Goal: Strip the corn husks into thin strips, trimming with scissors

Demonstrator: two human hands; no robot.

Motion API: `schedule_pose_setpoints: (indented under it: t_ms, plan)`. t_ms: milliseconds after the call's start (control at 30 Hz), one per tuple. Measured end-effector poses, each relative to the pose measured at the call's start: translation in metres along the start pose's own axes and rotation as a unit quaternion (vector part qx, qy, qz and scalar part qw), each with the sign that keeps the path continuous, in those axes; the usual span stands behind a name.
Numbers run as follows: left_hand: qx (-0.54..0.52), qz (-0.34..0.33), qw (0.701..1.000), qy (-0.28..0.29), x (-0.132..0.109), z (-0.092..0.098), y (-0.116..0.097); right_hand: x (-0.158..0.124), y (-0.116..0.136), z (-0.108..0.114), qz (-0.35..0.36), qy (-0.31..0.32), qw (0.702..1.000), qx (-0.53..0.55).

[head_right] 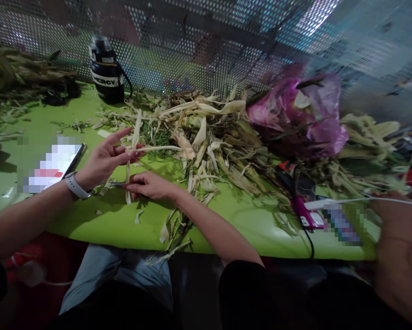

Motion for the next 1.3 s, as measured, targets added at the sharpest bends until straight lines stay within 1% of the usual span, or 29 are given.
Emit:
schedule_pose_setpoints:
  t_ms: [100,167,233,267,333,400,467,500,533,600,700,867,933,1033,1167,1300]
  plan:
    - [-0.003,-0.008,1.0,-0.001,0.0,0.001,-0.002,-0.002,0.002,-0.009,-0.007,0.039,0.999,-0.002]
    - [-0.005,-0.011,1.0,-0.001,0.001,0.001,-0.002,-0.004,0.005,-0.014,-0.008,0.052,0.999,-0.001]
    - [-0.001,-0.013,1.0,0.001,0.001,0.002,-0.003,-0.004,0.008,-0.013,-0.006,0.045,0.999,-0.01]
    - [0.003,-0.015,1.0,0.0,0.001,0.003,-0.004,-0.005,0.01,-0.01,-0.005,0.031,0.999,-0.015]
    - [0.011,-0.019,1.0,-0.004,0.001,0.004,-0.008,-0.006,0.012,0.004,-0.001,-0.025,1.0,0.0]
    - [0.015,-0.015,1.0,0.0,0.0,0.003,-0.01,-0.009,0.014,0.027,0.018,-0.122,0.991,0.05]
    - [0.021,-0.007,1.0,0.011,-0.002,0.0,-0.01,-0.014,0.013,0.052,0.045,-0.227,0.966,0.114]
    - [0.027,-0.006,0.999,0.018,-0.002,-0.002,-0.01,-0.017,0.01,0.062,0.053,-0.269,0.951,0.139]
    - [0.034,-0.007,0.999,0.022,-0.003,-0.003,-0.01,-0.018,0.006,0.069,0.057,-0.302,0.939,0.156]
    - [0.051,-0.015,0.998,0.022,-0.003,-0.004,-0.009,-0.018,0.0,0.076,0.055,-0.339,0.924,0.166]
    - [0.069,-0.028,0.997,0.01,-0.003,-0.002,-0.008,-0.019,0.001,0.078,0.073,-0.365,0.917,0.144]
    - [0.09,-0.02,0.996,0.01,-0.003,-0.002,-0.003,-0.024,0.013,0.071,0.109,-0.371,0.92,0.072]
    - [0.093,-0.023,0.995,0.0,-0.003,-0.001,-0.004,-0.026,0.014,0.071,0.114,-0.378,0.918,0.034]
    - [0.078,-0.027,0.996,-0.02,-0.003,0.001,-0.006,-0.029,0.013,0.074,0.12,-0.402,0.908,0.003]
    - [0.065,-0.024,0.997,-0.04,-0.002,0.006,-0.009,-0.032,0.013,0.082,0.127,-0.428,0.895,0.013]
    - [0.095,-0.037,0.993,-0.064,-0.001,0.011,-0.014,-0.03,0.01,0.088,0.121,-0.43,0.892,0.071]
Point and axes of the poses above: each hand's wrist, its own x-axis towards the middle knuckle, its own z-axis out of the back of the hand, y = z × x, the point moved 9 cm from there along x, towards the middle knuckle, and after that the axes turned 11 degrees about x, right-handed, at the moved point
